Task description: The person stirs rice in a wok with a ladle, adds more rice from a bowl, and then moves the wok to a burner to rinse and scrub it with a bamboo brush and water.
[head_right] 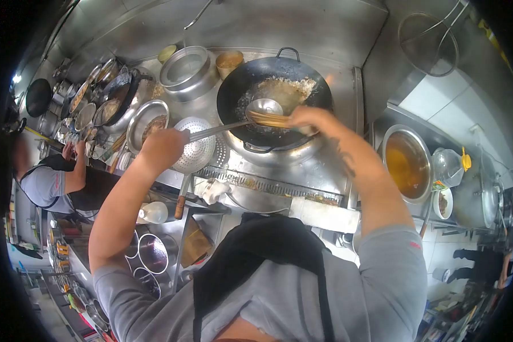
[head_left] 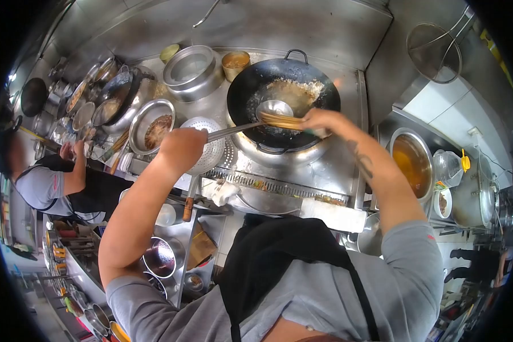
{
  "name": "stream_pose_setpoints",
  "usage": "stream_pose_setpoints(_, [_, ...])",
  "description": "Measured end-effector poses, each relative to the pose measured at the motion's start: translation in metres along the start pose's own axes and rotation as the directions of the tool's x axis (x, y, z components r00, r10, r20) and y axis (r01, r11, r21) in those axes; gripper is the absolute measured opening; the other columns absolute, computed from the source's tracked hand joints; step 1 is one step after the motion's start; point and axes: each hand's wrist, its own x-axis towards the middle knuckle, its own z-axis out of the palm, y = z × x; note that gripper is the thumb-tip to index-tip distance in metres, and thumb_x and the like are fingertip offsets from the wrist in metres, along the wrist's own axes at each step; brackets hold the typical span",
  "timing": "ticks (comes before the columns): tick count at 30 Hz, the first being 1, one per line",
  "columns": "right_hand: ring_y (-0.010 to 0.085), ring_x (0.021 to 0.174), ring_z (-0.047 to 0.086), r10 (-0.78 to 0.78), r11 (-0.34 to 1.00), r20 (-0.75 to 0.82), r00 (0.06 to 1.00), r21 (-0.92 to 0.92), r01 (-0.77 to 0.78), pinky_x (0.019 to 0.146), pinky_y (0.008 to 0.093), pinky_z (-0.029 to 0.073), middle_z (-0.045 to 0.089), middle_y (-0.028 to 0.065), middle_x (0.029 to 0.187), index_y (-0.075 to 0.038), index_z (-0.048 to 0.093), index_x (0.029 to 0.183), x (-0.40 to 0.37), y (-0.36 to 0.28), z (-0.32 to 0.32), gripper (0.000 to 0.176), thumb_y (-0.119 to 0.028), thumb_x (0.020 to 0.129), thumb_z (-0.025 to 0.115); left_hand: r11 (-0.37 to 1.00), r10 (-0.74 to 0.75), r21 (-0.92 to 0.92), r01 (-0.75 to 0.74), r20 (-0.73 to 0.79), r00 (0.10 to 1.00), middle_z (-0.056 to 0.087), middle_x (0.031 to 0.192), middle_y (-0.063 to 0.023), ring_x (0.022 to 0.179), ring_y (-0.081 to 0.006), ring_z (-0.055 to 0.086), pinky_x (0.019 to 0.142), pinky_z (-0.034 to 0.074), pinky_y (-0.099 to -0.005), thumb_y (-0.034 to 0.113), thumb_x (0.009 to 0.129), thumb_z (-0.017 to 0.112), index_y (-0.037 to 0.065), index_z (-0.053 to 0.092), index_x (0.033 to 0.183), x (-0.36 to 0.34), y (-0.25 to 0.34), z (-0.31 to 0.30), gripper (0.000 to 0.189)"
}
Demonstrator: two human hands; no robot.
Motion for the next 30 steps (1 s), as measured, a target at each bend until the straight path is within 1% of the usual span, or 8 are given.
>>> stream_pose_setpoints(3, [0.0289,0.079,0.070,0.143,0.924,-0.130,0.981,-0.338,-0.179,0.073,0.0408,0.054,0.072,0.0145,0.088,-0.008,0.075,0.092,-0.034,-0.004,-0.048,0.035,-0.041,0.081,0.072,1.000,-0.015,-0.007,0.015,-0.010,1.000,0.069,0.080,-0.0131,0.077,-0.0308,0.069,0.068,0.055,-0.0436,0.010,0.088,0.053,0.009,0.066,0.096,-0.010,0.006,0.012,0.015])
stream_pose_setpoints(5, [0.0316,0.084,0.070,0.037,0.890,-0.402,0.915,-0.403,-0.213,0.076,0.0427,0.055,0.072,0.0145,0.091,-0.008,0.074,0.090,-0.036,-0.029,-0.035,0.029,-0.035,0.080,0.071,0.999,0.001,-0.038,-0.003,-0.045,0.999,0.068,0.080,-0.0131,0.076,-0.0311,0.069,0.067,0.055,-0.0437,0.010,0.088,0.053,0.009,0.066,0.095,-0.006,0.010,0.015,0.015])
stream_pose_setpoints(7, [0.0325,0.087,0.070,-0.120,0.858,-0.370,0.921,-0.506,-0.091,0.079,0.0432,0.055,0.072,0.0141,0.092,-0.009,0.073,0.092,-0.039,-0.051,-0.014,0.027,-0.033,0.080,0.070,0.998,0.031,-0.056,-0.036,-0.098,0.995,0.067,0.077,-0.0139,0.076,-0.0323,0.068,0.065,0.053,-0.0461,0.008,0.086,0.054,0.009,0.064,0.095,0.000,0.012,0.011,0.014])
stream_pose_setpoints(15, [0.0285,0.095,0.070,0.107,0.948,-0.491,0.864,-0.212,-0.237,0.083,0.0412,0.055,0.073,0.0146,0.097,-0.007,0.074,0.095,-0.021,-0.039,-0.003,0.026,-0.027,0.084,0.063,0.987,0.013,-0.159,-0.010,0.017,1.000,0.068,0.084,-0.0167,0.081,-0.0352,0.068,0.071,0.054,-0.0464,0.008,0.081,0.056,0.006,0.066,0.098,0.009,0.004,0.016,0.019])
stream_pose_setpoints(17, [0.0306,0.094,0.070,0.076,0.947,-0.341,0.937,-0.269,-0.175,0.083,0.0422,0.055,0.072,0.0182,0.098,-0.005,0.074,0.096,-0.023,-0.054,0.014,0.031,-0.030,0.085,0.060,0.997,0.002,-0.071,-0.004,-0.023,1.000,0.067,0.081,-0.0139,0.077,-0.0319,0.068,0.066,0.054,-0.0441,0.008,0.083,0.057,0.007,0.065,0.100,0.006,0.009,0.021,0.019])
stream_pose_setpoints(19, [0.0309,0.093,0.070,-0.005,0.990,-0.052,0.999,0.138,0.012,0.082,0.0420,0.055,0.072,0.0188,0.099,-0.006,0.074,0.097,-0.012,-0.030,0.017,0.034,-0.035,0.084,0.063,1.000,-0.006,0.026,0.007,-0.057,0.998,0.067,0.079,-0.0113,0.075,-0.0284,0.069,0.064,0.055,-0.0413,0.009,0.085,0.056,0.007,0.065,0.101,-0.004,0.010,0.020,0.019])
stream_pose_setpoints(23, [0.0314,0.091,0.071,0.114,0.924,-0.268,0.957,-0.325,-0.201,0.079,0.0413,0.056,0.073,0.0147,0.099,-0.008,0.074,0.095,-0.031,-0.026,-0.028,0.031,-0.036,0.081,0.068,0.992,0.042,0.123,-0.020,-0.182,0.982,0.065,0.073,-0.0077,0.069,-0.0245,0.068,0.059,0.054,-0.0376,0.008,0.085,0.056,0.007,0.062,0.106,-0.012,0.016,0.025,0.022])
stream_pose_setpoints(30, [0.0308,0.095,0.070,0.121,0.925,-0.302,0.946,-0.311,-0.218,0.083,0.0417,0.055,0.073,0.0150,0.098,-0.007,0.074,0.097,-0.031,-0.029,-0.022,0.032,-0.033,0.080,0.067,0.994,0.033,0.104,-0.017,-0.156,0.987,0.066,0.073,-0.0089,0.071,-0.0266,0.068,0.060,0.054,-0.0395,0.009,0.085,0.056,0.007,0.063,0.098,0.000,0.013,0.011,0.015])
